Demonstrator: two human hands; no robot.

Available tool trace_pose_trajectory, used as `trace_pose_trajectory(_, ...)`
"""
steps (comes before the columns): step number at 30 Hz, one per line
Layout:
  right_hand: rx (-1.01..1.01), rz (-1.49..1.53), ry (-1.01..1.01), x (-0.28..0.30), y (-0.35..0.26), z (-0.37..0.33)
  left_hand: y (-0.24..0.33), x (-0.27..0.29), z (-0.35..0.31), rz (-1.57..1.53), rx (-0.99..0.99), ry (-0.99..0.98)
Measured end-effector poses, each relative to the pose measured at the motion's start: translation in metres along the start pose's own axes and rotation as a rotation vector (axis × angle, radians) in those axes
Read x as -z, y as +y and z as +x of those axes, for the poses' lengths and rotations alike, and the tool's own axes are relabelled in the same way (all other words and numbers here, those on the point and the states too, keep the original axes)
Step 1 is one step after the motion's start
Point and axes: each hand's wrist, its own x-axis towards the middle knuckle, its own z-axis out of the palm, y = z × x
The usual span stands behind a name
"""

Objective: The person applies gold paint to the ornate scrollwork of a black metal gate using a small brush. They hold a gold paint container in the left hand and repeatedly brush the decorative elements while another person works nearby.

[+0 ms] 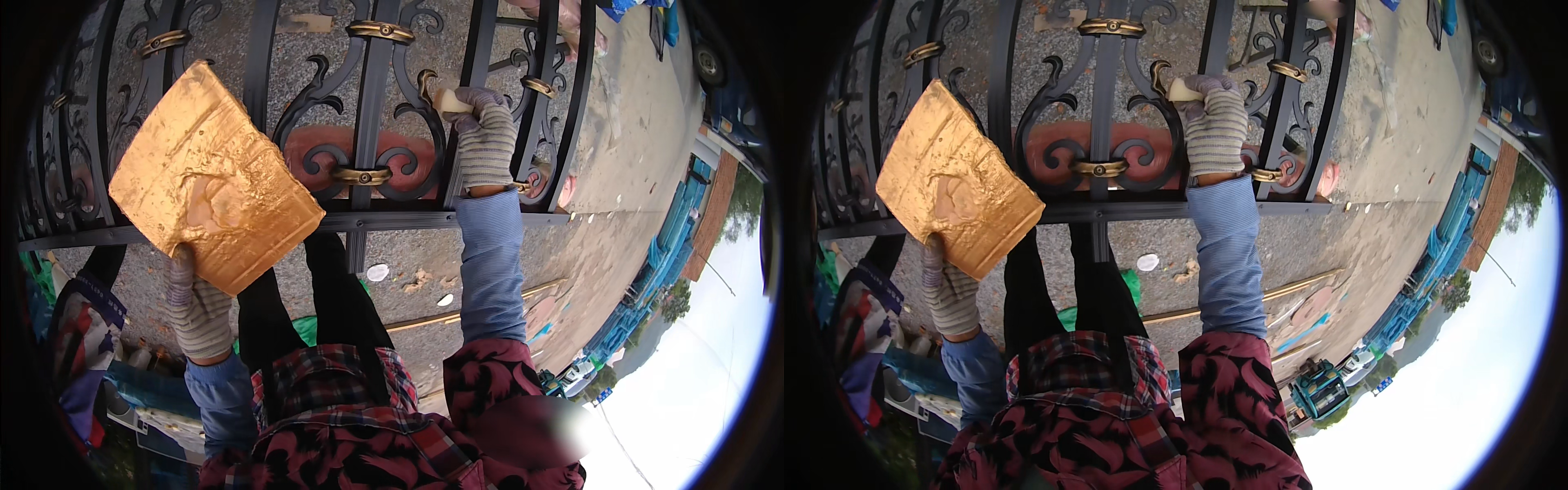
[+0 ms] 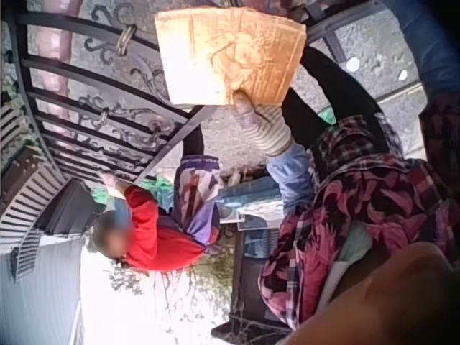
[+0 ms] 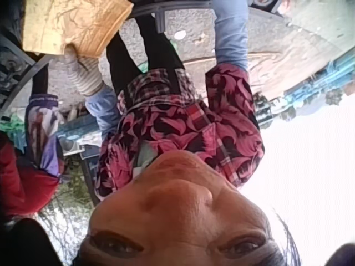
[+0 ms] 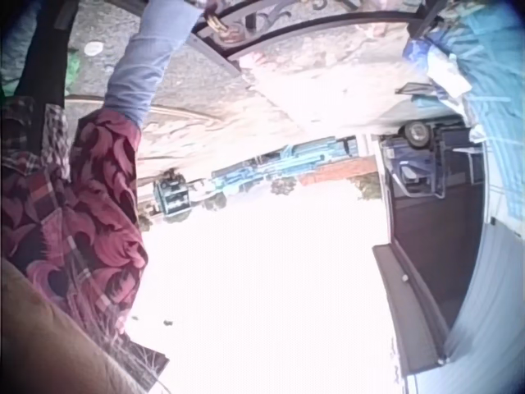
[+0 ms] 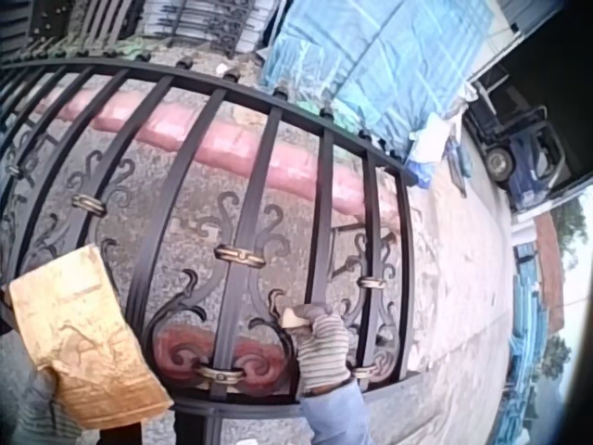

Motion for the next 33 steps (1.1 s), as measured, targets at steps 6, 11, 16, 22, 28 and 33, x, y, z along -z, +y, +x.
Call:
trace_pose_trajectory(6,0.188,-0.078,0.091,0.0,-0.001,0.026,-0.005,-0.007,0.0,0.002,0.001,-0.013)
trace_pose_trajectory(11,0.108,-0.038,-0.02,-0.008,0.005,0.011,-0.012,-0.006,-0.001,-0.015,-0.012,0.0)
trace_pose_trajectory(16,-0.083,0.015,-0.008,-0.003,-0.002,-0.023,-0.012,-0.002,-0.001,-0.009,-0.01,0.004)
trace_pose_trajectory(22,0.126,-0.103,-0.045,0.004,-0.01,-0.043,-0.014,-0.003,-0.002,-0.019,0.018,-0.003)
trace_pose_trajectory(28,-0.002,-0.035,0.208,0.003,-0.002,-0.029,-0.013,0.004,0.002,-0.011,0.023,-0.025)
trace_pose_trajectory(33,-0.065,-0.204,0.094,-0.012,0.0,-0.035,-0.011,0.007,-0.001,-0.006,0.019,-0.005)
